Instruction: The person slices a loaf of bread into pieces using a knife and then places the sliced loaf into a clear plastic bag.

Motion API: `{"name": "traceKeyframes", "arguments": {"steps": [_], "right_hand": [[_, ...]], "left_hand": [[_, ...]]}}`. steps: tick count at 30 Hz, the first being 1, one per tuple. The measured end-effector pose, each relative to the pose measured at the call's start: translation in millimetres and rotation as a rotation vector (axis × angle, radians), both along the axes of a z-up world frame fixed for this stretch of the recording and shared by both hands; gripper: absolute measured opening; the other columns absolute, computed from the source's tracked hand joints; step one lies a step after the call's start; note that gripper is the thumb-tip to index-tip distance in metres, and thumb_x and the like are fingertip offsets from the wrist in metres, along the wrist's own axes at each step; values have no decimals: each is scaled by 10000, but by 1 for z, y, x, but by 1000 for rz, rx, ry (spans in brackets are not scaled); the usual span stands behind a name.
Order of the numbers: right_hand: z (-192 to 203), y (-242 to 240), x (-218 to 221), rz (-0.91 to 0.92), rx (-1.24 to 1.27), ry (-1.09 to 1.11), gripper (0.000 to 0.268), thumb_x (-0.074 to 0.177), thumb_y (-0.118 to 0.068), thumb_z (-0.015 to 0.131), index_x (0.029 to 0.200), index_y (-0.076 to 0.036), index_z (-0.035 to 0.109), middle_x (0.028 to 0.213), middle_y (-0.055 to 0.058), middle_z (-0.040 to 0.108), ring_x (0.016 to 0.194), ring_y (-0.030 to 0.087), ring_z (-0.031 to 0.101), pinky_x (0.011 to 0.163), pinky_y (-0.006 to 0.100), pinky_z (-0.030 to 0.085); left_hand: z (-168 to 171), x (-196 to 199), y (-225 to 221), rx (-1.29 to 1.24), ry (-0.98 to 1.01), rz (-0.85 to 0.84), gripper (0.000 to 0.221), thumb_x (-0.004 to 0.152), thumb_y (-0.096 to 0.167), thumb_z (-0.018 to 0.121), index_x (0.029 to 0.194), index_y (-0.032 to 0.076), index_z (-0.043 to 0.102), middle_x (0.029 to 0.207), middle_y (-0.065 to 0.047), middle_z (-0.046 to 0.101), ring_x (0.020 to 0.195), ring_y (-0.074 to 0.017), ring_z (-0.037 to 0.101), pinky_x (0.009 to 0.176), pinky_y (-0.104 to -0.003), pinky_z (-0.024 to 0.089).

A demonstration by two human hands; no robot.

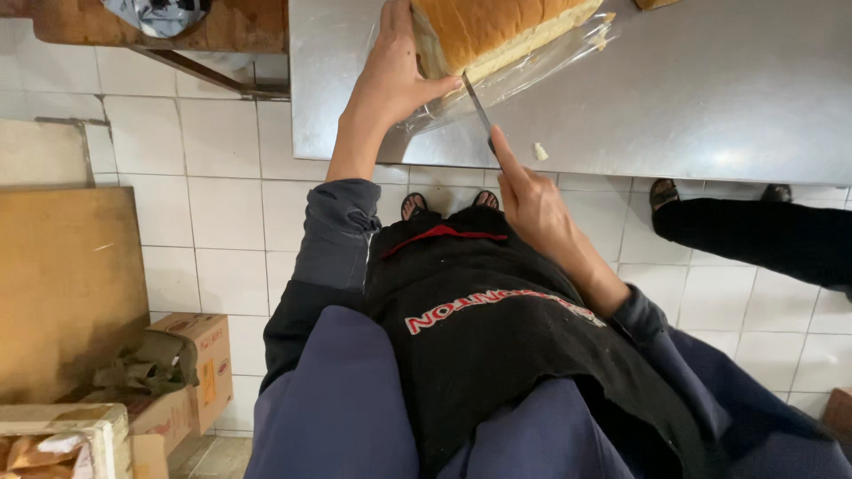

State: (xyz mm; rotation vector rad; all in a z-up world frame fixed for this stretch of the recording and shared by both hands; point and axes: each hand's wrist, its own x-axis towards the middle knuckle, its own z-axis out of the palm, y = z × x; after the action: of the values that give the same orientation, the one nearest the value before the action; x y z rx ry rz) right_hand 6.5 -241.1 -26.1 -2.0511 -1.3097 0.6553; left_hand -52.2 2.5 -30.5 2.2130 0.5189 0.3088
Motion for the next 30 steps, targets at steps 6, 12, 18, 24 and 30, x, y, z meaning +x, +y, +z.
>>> {"name": "traceKeyframes", "arguments": {"steps": [6,12,18,24,30], "right_hand": [[-6,8,3,-8,-17,-68,639,893,34,385,1468,-148,176,542,64,382,442,213,304,463,350,291],[-8,-4,-4,-12,-36,9,591,934,12,379,1465,-133,164,549,71,389,433,191,314,439,363,288],[-36,12,2,-32,-88,-60,634,908,-18,375,1472,-189,141,555,116,448,425,297,387,456,428,331],[-1,-59,-19,-68,-318,110,647,894,-49,373,1466,-252,148,578,95,430,460,256,393,509,399,375],[31,-121,-10,-188,-259,188,573,852,-70,463,1397,-173,320,1318,100,505,907,221,594,818,325,431]], "left_hand": [[4,4,1,-14,-45,-26,838,777,238,818,1330,79,209,1269,-121,335,1206,-301,440,910,-409,441],[-3,-1,-2,-26,-29,-2,885,800,283,795,1367,97,141,1293,-112,312,1193,-291,467,865,-414,475],[-1,5,-5,-48,-64,29,982,705,232,838,1365,91,124,1295,-104,288,1224,-282,419,840,-386,498],[-13,0,-4,-51,-132,32,988,742,223,867,1379,126,118,1316,-92,288,1258,-250,396,938,-372,497],[-4,-7,-2,-199,-101,-10,1124,771,226,888,1425,209,-25,1453,-126,166,1371,-285,276,1040,-395,395]]}}
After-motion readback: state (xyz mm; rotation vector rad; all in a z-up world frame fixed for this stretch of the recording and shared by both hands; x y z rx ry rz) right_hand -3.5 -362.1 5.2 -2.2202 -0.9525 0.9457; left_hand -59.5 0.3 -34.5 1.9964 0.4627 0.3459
